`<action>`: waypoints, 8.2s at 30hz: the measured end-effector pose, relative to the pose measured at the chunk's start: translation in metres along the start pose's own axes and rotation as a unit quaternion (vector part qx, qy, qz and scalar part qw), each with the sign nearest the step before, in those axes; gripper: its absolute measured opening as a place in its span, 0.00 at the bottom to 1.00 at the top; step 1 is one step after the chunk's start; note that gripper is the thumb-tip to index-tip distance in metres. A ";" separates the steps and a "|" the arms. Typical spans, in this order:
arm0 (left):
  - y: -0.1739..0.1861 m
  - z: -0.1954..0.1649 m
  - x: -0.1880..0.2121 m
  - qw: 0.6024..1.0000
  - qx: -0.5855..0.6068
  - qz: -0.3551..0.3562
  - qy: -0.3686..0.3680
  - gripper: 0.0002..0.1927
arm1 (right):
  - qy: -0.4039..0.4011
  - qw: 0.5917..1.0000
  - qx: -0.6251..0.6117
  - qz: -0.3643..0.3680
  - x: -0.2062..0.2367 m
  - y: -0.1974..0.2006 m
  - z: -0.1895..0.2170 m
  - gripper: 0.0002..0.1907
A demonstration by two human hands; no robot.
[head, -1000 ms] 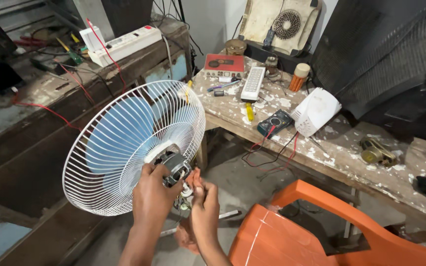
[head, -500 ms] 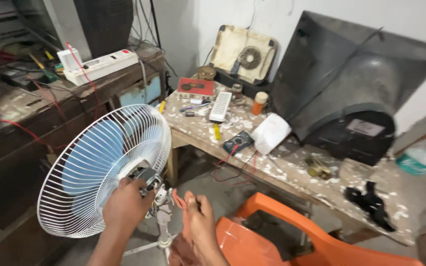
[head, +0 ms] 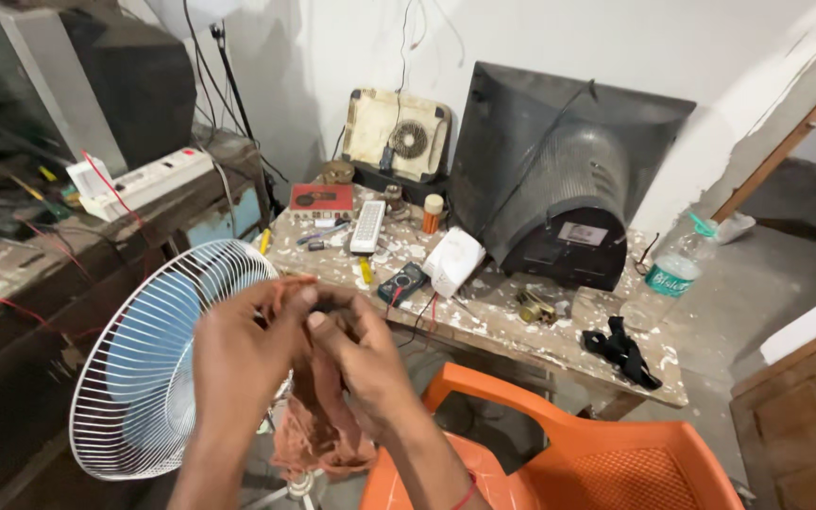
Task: The person wipes the motor housing of a pedestal fan with a cloth, reattaches the white motor cover over the motor, and uses a screwdriver to tighten screws on the fan's rear cover and stand pole. They then wipe the fan pole and handle small parts on the workbench.
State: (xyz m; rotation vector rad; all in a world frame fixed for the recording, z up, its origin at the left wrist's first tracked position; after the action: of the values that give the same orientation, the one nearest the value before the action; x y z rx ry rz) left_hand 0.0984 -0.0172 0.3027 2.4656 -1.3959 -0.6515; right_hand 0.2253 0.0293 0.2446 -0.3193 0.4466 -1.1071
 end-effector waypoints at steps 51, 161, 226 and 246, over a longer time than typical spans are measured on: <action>0.013 0.098 -0.010 0.999 -0.002 -0.004 0.050 0.17 | 0.017 0.990 0.085 -0.108 -0.024 0.050 -0.095 0.19; -0.062 0.306 -0.021 0.977 -0.168 -0.043 -0.128 0.16 | 0.082 0.985 0.154 -0.002 -0.090 0.082 -0.312 0.07; -0.069 0.306 -0.016 0.975 -0.200 -0.050 -0.076 0.13 | 0.023 0.951 0.310 -0.001 -0.103 0.035 -0.264 0.15; -0.071 0.292 -0.007 0.982 -0.187 0.004 0.030 0.18 | 0.024 0.945 0.303 0.121 -0.120 0.047 -0.258 0.10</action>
State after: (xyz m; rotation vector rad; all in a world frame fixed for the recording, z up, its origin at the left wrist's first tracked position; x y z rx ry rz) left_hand 0.0066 0.0298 0.0206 2.1639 -1.1402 -0.7535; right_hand 0.0893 0.1513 0.0214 0.2988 0.1638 -0.9577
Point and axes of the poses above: each hand's wrist, its own x-axis away from the middle knuckle, its own y-axis out of the back of the hand, z = x × y, the point moved 4 cm from there along -x, towards the middle knuckle, and after that the axes turned 3 degrees about -x, right-handed, at the moved point
